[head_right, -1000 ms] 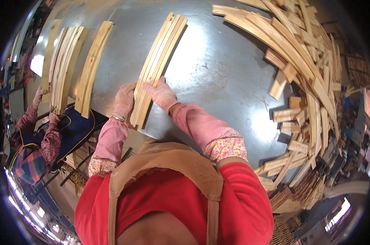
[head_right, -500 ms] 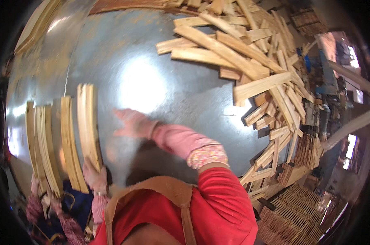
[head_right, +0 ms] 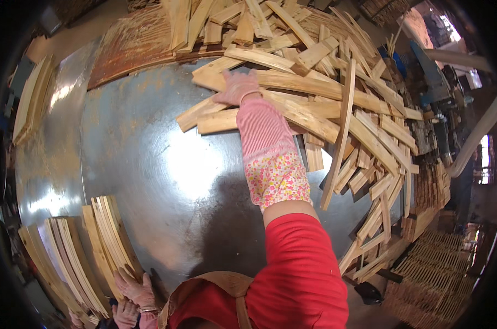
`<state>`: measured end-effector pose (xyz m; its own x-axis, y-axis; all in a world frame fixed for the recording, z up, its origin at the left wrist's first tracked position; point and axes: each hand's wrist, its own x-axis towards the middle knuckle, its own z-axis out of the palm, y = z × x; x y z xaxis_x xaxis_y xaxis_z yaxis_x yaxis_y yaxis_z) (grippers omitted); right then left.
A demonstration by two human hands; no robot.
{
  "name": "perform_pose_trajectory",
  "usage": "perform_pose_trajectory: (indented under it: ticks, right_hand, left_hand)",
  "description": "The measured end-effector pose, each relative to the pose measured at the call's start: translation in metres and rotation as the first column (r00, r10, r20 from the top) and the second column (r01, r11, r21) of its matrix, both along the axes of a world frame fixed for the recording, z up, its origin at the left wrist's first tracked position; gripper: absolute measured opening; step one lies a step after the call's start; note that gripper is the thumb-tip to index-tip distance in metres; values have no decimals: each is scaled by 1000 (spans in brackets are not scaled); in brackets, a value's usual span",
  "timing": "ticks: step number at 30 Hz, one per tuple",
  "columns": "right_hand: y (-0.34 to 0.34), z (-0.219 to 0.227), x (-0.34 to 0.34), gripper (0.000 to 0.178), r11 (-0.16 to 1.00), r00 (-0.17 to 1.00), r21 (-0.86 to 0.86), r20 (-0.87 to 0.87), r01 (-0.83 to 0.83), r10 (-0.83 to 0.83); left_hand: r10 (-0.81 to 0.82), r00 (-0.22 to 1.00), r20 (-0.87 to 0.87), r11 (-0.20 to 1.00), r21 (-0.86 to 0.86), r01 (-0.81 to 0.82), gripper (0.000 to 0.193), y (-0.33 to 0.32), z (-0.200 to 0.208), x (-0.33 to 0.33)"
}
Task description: The person sorts wooden planks on a metal table, picking them up from a pile and arranging them into a neat stack. They handle the planks by hand, aligning them and occasionally moving the stack to the side.
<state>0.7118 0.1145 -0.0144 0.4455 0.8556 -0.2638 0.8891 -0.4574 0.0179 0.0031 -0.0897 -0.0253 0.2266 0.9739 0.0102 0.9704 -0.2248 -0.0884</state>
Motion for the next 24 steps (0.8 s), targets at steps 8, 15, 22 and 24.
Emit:
perform_pose_trajectory:
  ticks: [8, 15, 22, 24]
  right_hand:
    - [-221, -3, -123, 60, 884, 883, -20, -73, -466, 464]
    - [-346, 52, -203, 73, 994, 766, 92, -642, 65, 10]
    - [-310, -1, -124, 64, 715, 984, 689, -176, 118, 8]
    - [-332, 11, -128, 63, 569, 802, 567, -381, 596, -461]
  left_hand:
    - [-128, 954, 271, 988, -47, 146, 100, -11, -3, 64]
    - [267, 467, 843, 736, -492, 466, 64, -48, -7, 176]
    - [646, 437, 626, 174, -678, 714, 59, -106, -19, 317]
    - [469, 510, 721, 461, -693, 555, 60, -103, -18, 322]
